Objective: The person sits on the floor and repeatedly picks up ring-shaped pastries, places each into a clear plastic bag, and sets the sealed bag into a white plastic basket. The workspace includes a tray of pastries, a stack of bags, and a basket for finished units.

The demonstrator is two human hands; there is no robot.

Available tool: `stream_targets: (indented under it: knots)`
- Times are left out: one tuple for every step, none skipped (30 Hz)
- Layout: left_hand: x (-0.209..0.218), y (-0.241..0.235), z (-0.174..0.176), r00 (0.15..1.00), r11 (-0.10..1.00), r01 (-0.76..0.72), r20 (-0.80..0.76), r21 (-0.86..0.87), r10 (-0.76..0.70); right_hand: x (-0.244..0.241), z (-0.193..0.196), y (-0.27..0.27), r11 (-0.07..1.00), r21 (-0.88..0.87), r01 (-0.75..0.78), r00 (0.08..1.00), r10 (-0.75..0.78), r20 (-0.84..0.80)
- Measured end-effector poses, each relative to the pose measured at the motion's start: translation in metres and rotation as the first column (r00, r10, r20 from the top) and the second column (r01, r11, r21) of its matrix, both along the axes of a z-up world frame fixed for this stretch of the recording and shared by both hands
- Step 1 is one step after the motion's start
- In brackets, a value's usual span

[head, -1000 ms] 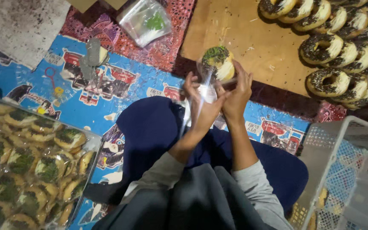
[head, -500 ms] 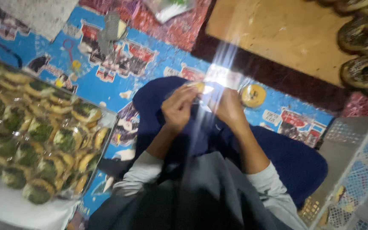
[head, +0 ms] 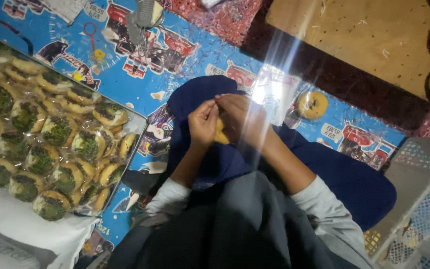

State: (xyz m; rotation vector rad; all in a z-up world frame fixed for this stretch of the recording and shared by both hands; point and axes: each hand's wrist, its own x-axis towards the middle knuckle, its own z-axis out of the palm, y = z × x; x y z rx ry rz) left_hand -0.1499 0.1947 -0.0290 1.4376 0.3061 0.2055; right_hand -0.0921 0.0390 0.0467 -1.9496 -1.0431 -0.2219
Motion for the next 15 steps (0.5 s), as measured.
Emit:
stream_targets:
  knots:
    - [-0.003, -0.002, 0.006, 0.998, 0.982, 0.023, -0.066, 0.189, -0.011, 0.000, -0.010, 0.000, 0.996, -0.081, 0.039, 0.997, -0.045, -0.065]
    - [-0.006, -0.003, 0.014, 0.990, 0.928, 0.057, -0.138, 0.369, -0.006, 0.002, -0.022, -0.002, 0.984, -0.164, 0.068, 0.987, -0.090, -0.133]
    - [-0.008, -0.005, 0.021, 0.998, 0.908, 0.047, -0.057, 0.416, -0.026, 0.005, -0.035, -0.006, 0.965, -0.248, 0.088, 0.971, -0.139, -0.196]
    - [-0.009, -0.006, 0.029, 0.999, 0.886, 0.032, 0.023, 0.462, -0.048, 0.011, -0.050, -0.011, 0.954, -0.269, 0.133, 0.958, -0.193, -0.211]
    - [-0.011, -0.009, 0.037, 0.992, 0.863, 0.012, 0.103, 0.505, -0.075, 0.022, -0.063, -0.021, 0.923, -0.323, 0.207, 0.928, -0.290, -0.234]
    - [-0.013, -0.013, 0.046, 0.991, 0.884, -0.028, 0.125, 0.466, -0.035, 0.035, -0.075, -0.033, 0.860, -0.417, 0.293, 0.870, -0.420, -0.256]
    - [-0.017, -0.018, 0.055, 0.989, 0.903, -0.069, 0.146, 0.425, 0.006, 0.049, -0.083, -0.050, 0.705, -0.620, 0.344, 0.765, -0.593, -0.250]
    - [-0.014, -0.023, 0.062, 0.982, 0.916, -0.118, 0.179, 0.384, 0.051, 0.060, -0.087, -0.067, 0.556, -0.765, 0.324, 0.699, -0.686, -0.202]
    - [-0.011, -0.026, 0.069, 0.974, 0.941, -0.194, 0.171, 0.278, 0.150, 0.062, -0.090, -0.080, 0.512, -0.817, 0.264, 0.678, -0.701, -0.220]
    - [-0.008, -0.028, 0.075, 0.959, 0.948, -0.268, 0.147, 0.173, 0.244, 0.057, -0.094, -0.085, 0.698, -0.689, 0.196, 0.659, -0.614, -0.435]
    - [-0.005, -0.028, 0.078, 0.936, 0.937, -0.341, 0.113, 0.067, 0.333, 0.040, -0.097, -0.089, 0.846, -0.515, 0.137, 0.624, -0.478, -0.619]
    - [-0.014, -0.031, 0.080, 0.964, 0.909, -0.255, 0.156, 0.328, 0.214, 0.007, -0.098, -0.096, 0.945, -0.315, 0.085, 0.554, -0.308, -0.773]
    - [-0.021, -0.035, 0.079, 0.983, 0.807, -0.163, 0.166, 0.567, 0.082, -0.026, -0.100, -0.095, 0.994, -0.078, 0.071, 0.461, -0.102, -0.882]
    - [-0.020, -0.035, 0.076, 0.986, 0.637, -0.083, 0.155, 0.766, -0.057, -0.048, -0.101, -0.088, 0.982, 0.167, 0.086, 0.372, 0.124, -0.920]
    - [-0.018, -0.034, 0.073, 0.964, 0.606, -0.189, 0.263, 0.772, -0.035, -0.055, -0.103, -0.081, 0.955, 0.230, 0.186, 0.319, 0.162, -0.934]
